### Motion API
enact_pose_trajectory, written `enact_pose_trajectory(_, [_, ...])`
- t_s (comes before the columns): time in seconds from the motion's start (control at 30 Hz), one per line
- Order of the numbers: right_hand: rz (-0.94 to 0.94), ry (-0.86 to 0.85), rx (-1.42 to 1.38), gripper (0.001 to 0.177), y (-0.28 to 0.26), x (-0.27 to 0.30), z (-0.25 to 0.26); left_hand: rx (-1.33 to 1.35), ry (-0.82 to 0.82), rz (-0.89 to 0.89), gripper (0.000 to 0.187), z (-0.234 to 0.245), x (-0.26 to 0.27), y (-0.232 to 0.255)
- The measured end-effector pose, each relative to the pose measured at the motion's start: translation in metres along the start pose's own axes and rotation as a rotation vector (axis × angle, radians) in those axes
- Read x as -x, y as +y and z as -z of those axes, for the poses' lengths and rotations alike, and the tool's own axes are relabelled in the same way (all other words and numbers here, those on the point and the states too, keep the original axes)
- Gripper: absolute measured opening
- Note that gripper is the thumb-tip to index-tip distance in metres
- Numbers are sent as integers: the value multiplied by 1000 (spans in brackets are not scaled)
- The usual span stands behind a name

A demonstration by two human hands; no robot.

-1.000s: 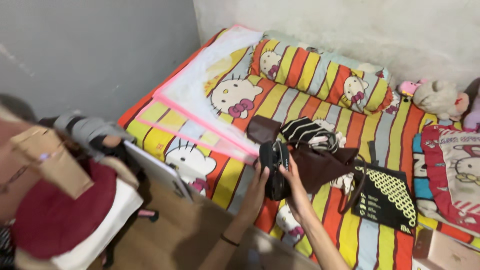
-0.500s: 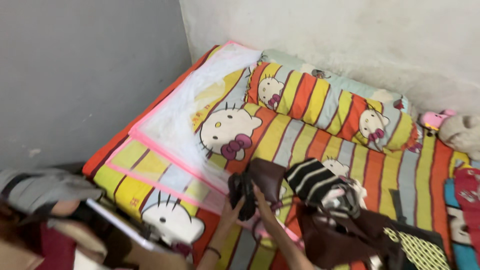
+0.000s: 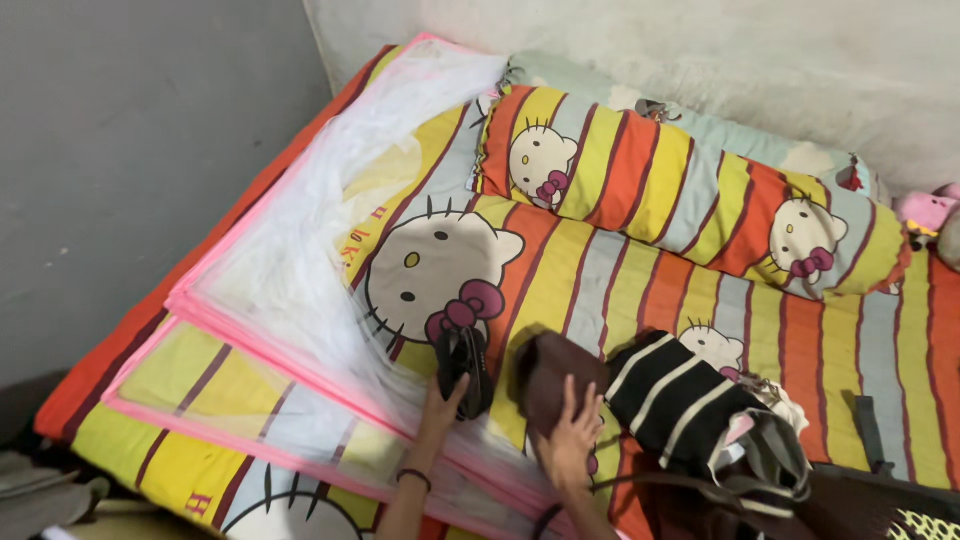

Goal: The person packs a brown handbag with daily essentials including a hairbrush, a small notebook, a pink pouch, tissues, a yellow tin, and a dark cloth. They retrieve items from a desk and place them into the bag on the bed.

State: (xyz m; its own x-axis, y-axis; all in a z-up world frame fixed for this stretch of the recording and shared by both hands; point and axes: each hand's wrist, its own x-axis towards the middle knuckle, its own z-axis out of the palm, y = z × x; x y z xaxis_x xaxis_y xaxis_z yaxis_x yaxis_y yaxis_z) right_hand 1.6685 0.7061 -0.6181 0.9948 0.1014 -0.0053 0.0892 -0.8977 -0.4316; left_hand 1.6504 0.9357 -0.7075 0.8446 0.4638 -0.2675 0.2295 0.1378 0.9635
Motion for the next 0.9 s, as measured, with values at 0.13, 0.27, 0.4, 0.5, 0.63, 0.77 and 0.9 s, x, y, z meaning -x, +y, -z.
enact_pose_trajectory(0.13, [24, 181, -323, 100, 13, -15, -22, -27, -83, 194, 73, -9, -7, 21])
enact_pose_trajectory(0.27, [-8, 111, -526, 91, 8, -23, -36, -15, -147, 156, 71, -23, -19, 27])
enact_pose_trajectory(0.4, [75, -10, -668, 84, -4, -31, -34, -57, -246, 164, 68, -28, -36, 3])
enact_pose_trajectory(0.5, [106, -45, -737, 86, -12, -41, -32, -21, -180, 26, 75, -35, -50, -27])
enact_pose_trajectory(0.63, [225, 27, -564, 115, -13, -41, -32, -422, 2, -270, 90, -39, -59, -53])
enact_pose_trajectory(0.77, [147, 68, -487, 129, 3, -26, -41, -415, -8, -216, 102, -30, -54, -48])
enact_pose_trajectory(0.9, [111, 45, -390, 132, 23, -13, -48, -262, -1, -139, 98, -24, -41, -33])
